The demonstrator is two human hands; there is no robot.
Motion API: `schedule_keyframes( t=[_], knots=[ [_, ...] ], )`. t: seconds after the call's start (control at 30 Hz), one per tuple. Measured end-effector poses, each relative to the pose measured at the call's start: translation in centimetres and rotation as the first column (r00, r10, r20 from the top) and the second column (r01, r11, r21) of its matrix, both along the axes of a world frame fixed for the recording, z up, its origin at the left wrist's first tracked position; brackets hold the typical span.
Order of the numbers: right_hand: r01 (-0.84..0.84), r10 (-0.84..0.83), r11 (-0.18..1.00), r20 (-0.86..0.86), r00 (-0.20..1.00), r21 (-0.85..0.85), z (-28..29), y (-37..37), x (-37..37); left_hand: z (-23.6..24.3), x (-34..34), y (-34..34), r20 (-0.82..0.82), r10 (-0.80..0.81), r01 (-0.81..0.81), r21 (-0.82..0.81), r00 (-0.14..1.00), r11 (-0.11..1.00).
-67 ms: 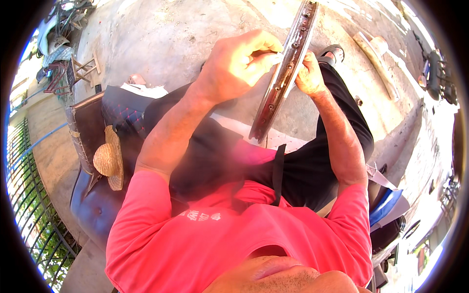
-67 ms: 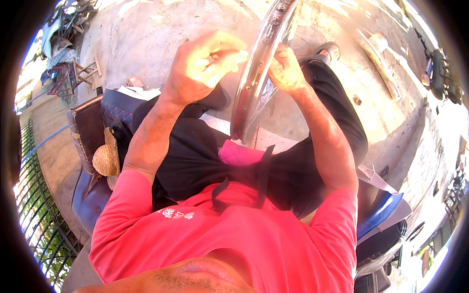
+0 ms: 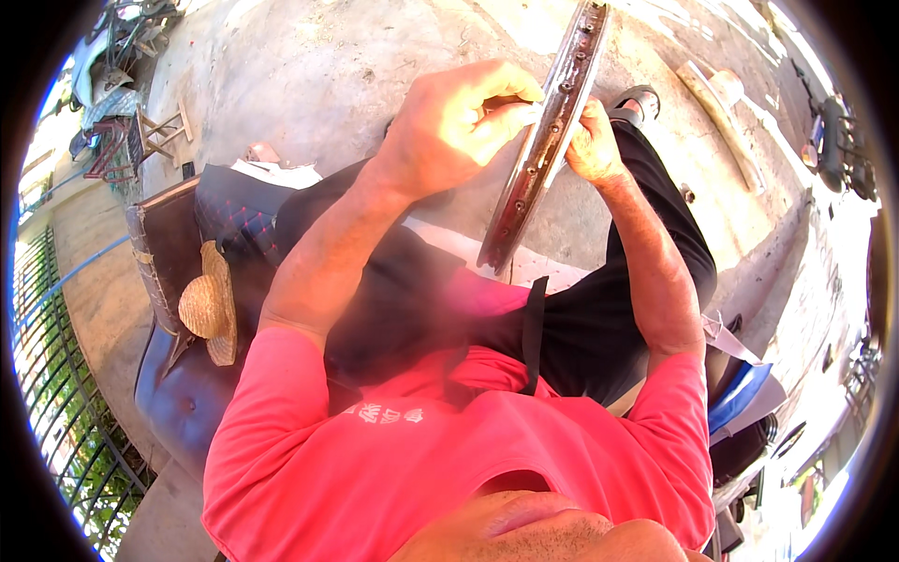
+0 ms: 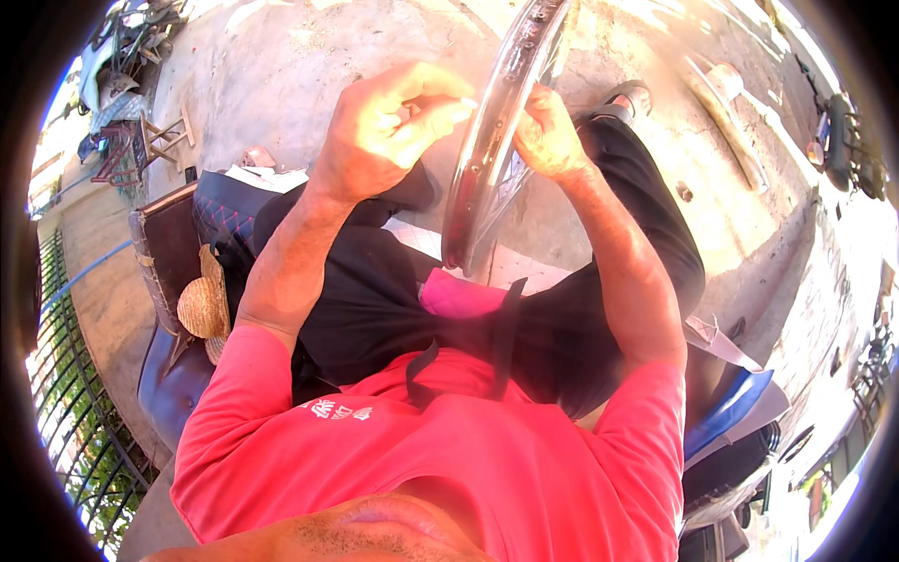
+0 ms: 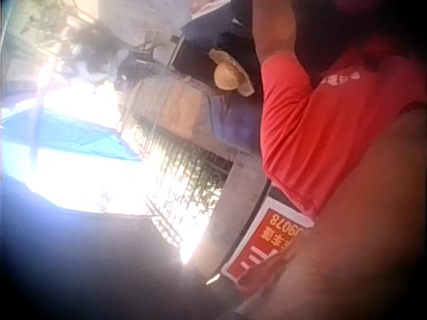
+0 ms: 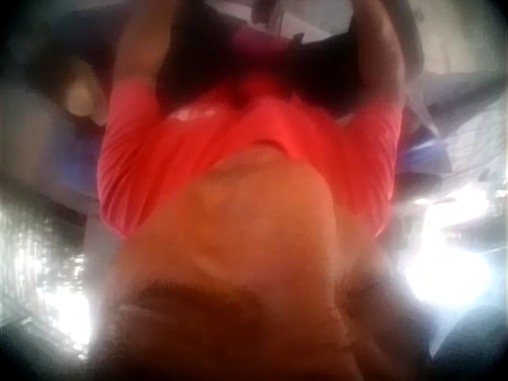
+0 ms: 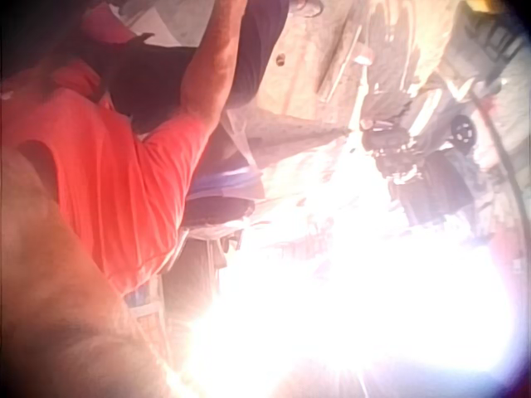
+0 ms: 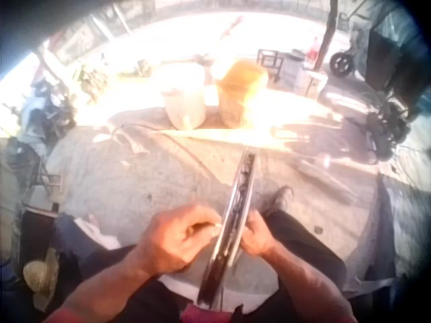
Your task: The person repairs a bicycle wheel by hand. They thread spokes through the hub and into the holes of the rim, rotating the wheel to install them sequentially.
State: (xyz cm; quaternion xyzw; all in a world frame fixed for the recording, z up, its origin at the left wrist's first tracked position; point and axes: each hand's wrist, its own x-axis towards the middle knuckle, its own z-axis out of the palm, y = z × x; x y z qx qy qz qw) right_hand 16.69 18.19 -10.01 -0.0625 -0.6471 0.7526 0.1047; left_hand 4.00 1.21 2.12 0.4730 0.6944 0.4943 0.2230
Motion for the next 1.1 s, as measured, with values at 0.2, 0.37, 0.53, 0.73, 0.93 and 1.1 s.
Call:
schedule_keyframes(
  t=[0.2,0.37,0.53,0.73,0.93,1.1],
  knots=[
    [-0.014,0.014,1.0,-0.014,1.0,0.026,-1.2,0.3,-0.1,-0.8,0.8,0.8,-0.385,0.045,0.01,0.14,0.922,0.99],
    [-0.026,0.026,1.0,-0.023,0.999,0.014,-0.7,0.2,-0.1,-1.6,2.0,1.0,-0.41,0.095,-0.035,0.151,0.907,0.988],
    [-0.011,0.011,1.0,-0.04,0.999,-0.007,-1.1,0.2,-0.2,-2.0,2.3,1.3,-0.471,0.126,-0.047,0.174,0.873,0.984],
    [0.015,-0.015,1.0,-0.038,0.999,-0.013,-0.8,0.2,-0.2,-2.3,2.7,1.5,-0.494,0.154,-0.068,0.189,0.856,0.98],
    [0.018,-0.016,0.999,-0.049,0.999,0.039,-0.9,0.5,-0.2,-1.9,2.7,1.3,-0.514,0.125,-0.042,0.169,0.849,0.985],
    [0.014,-0.013,1.0,-0.036,0.999,0.02,-0.5,0.3,-0.3,-2.0,2.8,1.2,-0.514,0.127,-0.049,0.162,0.848,0.986]
  ],
)
